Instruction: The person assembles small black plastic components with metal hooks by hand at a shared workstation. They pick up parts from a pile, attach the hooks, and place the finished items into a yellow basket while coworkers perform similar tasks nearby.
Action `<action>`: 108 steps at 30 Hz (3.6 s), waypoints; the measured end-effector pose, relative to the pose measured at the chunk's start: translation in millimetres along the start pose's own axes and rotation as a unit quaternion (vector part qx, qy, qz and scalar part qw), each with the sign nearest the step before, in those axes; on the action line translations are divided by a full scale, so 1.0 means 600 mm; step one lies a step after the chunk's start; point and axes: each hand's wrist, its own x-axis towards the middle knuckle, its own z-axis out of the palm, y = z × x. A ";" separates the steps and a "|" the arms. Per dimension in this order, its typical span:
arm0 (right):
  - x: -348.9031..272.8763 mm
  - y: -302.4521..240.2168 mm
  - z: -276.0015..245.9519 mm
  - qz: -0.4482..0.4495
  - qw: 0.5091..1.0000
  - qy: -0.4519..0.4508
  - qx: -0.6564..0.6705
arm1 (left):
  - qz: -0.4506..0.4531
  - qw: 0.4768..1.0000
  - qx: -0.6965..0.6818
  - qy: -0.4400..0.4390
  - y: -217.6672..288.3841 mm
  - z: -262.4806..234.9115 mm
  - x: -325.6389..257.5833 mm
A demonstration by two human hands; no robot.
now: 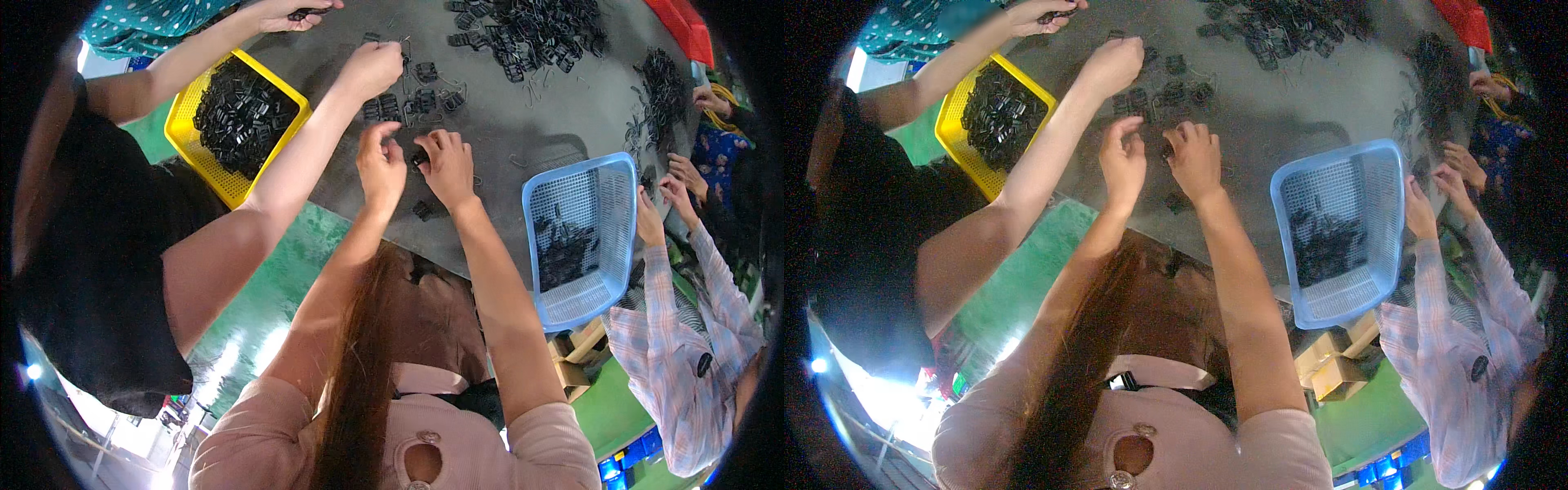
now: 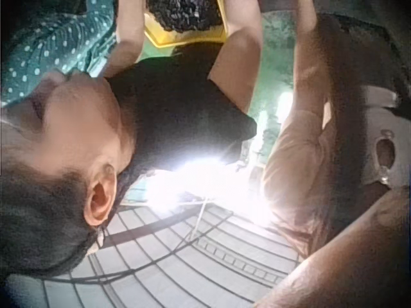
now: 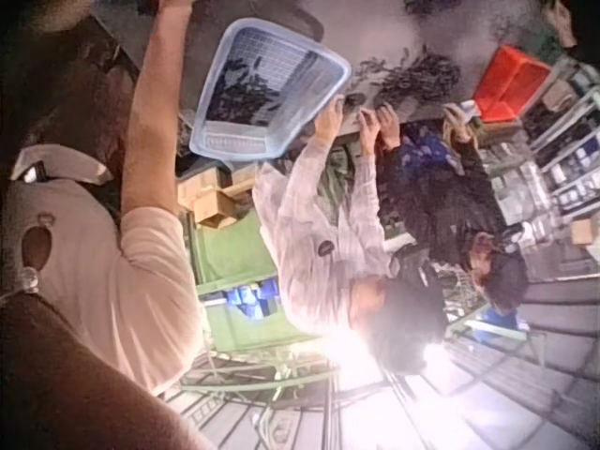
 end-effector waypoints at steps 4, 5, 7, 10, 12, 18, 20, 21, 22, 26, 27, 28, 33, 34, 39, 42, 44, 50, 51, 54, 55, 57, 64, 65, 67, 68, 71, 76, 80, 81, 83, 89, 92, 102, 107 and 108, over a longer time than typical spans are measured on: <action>0.011 0.023 -0.017 0.112 0.982 0.026 0.149 | 0.093 0.966 0.230 0.069 -0.086 0.018 0.059; 0.012 0.034 -0.026 0.178 0.957 0.041 0.227 | 0.095 0.960 0.252 0.080 -0.088 0.026 0.069; 0.004 0.047 -0.034 0.162 0.961 0.051 0.217 | 0.093 0.962 0.256 -0.011 -0.091 0.032 0.074; -0.001 0.034 -0.034 0.129 0.978 0.016 0.162 | 0.068 0.969 0.226 -0.067 -0.102 0.032 0.074; 0.010 0.013 -0.030 0.101 0.984 0.026 0.147 | 0.008 0.983 0.168 -0.076 -0.121 0.024 0.074; 0.060 -0.036 0.009 0.041 0.998 -0.011 0.056 | -0.286 0.879 -0.380 -0.014 -0.106 -0.016 0.056; 0.069 -0.059 0.032 -0.024 0.999 -0.040 0.004 | -0.335 0.796 -0.505 -0.005 -0.125 -0.051 0.048; 0.071 -0.067 0.041 -0.056 0.997 -0.054 -0.021 | -0.355 0.747 -0.563 0.000 -0.134 -0.067 0.044; 0.074 -0.066 0.041 -0.060 0.997 -0.044 -0.033 | -0.370 0.735 -0.569 -0.022 -0.132 -0.067 0.043; 0.047 -0.009 0.018 0.169 0.947 -0.019 0.272 | -0.395 0.831 -0.359 -0.155 -0.105 -0.024 0.063; 0.035 0.010 0.014 0.225 0.895 0.015 0.386 | -0.379 0.875 -0.237 -0.186 -0.087 -0.010 0.072; 0.030 0.027 -0.015 0.269 0.859 -0.011 0.437 | -0.282 0.937 -0.067 -0.192 -0.061 0.012 0.083; 0.052 0.069 -0.065 0.369 0.675 0.030 0.638 | 0.027 0.976 0.205 -0.075 -0.044 0.088 0.111; 0.071 0.083 -0.058 0.370 0.700 0.029 0.611 | 0.046 0.970 0.221 -0.088 -0.049 0.097 0.115; 0.176 0.106 -0.038 0.139 0.968 0.076 0.195 | -0.078 0.957 -0.073 -0.269 -0.022 0.070 0.118; 0.229 0.034 -0.054 0.210 0.978 -0.007 0.007 | -0.332 0.810 -0.356 -0.328 -0.051 0.014 0.112; 0.251 0.036 -0.030 0.176 0.982 -0.046 -0.046 | -0.361 0.756 -0.462 -0.292 -0.066 -0.008 0.104; 0.213 0.089 -0.082 0.251 0.820 -0.051 0.512 | -0.304 0.888 -0.242 -0.245 -0.064 -0.017 0.133; 0.188 0.091 -0.115 0.222 0.757 -0.063 0.611 | -0.278 0.922 -0.118 -0.241 -0.063 -0.003 0.137; 0.150 0.087 -0.158 0.259 0.741 -0.011 0.619 | 0.063 0.972 0.117 -0.194 -0.045 0.041 0.133; 0.143 0.095 -0.161 0.274 0.764 -0.005 0.584 | 0.124 0.957 0.166 -0.201 -0.041 0.045 0.135; 0.151 0.117 -0.147 0.243 0.900 -0.083 0.351 | 0.139 0.957 0.153 -0.205 -0.051 0.046 0.144; 0.128 0.128 -0.112 0.082 0.990 -0.117 -0.003 | -0.284 0.780 -0.409 -0.379 -0.028 0.026 0.123; 0.125 0.127 -0.120 0.093 0.988 -0.097 0.071 | -0.313 0.703 -0.516 -0.376 -0.033 0.019 0.117; 0.120 0.121 -0.140 0.145 0.967 -0.076 0.196 | -0.311 0.663 -0.568 -0.375 -0.046 0.010 0.106; 0.119 0.115 -0.154 0.186 0.948 -0.077 0.247 | -0.312 0.649 -0.586 -0.371 -0.054 0.012 0.101; 0.105 0.128 -0.161 0.218 0.968 -0.084 0.092 | -0.316 0.665 -0.569 -0.366 -0.063 0.019 0.095; 0.091 0.112 -0.178 0.226 0.960 -0.068 0.151 | -0.324 0.668 -0.556 -0.373 -0.053 0.024 0.086; 0.078 0.059 -0.164 0.180 0.913 -0.120 0.347 | -0.385 0.664 -0.546 -0.337 -0.028 0.027 0.073; 0.072 0.061 -0.147 0.183 0.923 -0.105 0.323 | -0.404 0.647 -0.557 -0.329 -0.023 0.023 0.068; 0.066 0.055 -0.118 0.187 0.940 -0.072 0.278 | -0.438 0.650 -0.557 -0.273 -0.035 0.005 0.058; 0.045 0.007 -0.033 0.073 0.984 -0.150 0.062 | -0.472 0.759 -0.365 -0.260 -0.068 -0.054 0.017; 0.053 0.018 -0.021 0.067 0.983 -0.171 0.032 | -0.239 0.909 -0.091 -0.330 -0.063 -0.057 -0.018; -0.009 0.032 -0.122 0.291 0.616 -0.058 0.730 | 0.159 0.813 0.254 -0.500 -0.040 -0.018 -0.089; 0.014 0.046 -0.120 0.332 0.589 0.007 0.737 | 0.168 0.804 0.261 -0.508 -0.018 -0.012 -0.105; 0.015 0.049 -0.125 0.335 0.588 0.019 0.736 | 0.182 0.800 0.260 -0.509 -0.025 -0.013 -0.108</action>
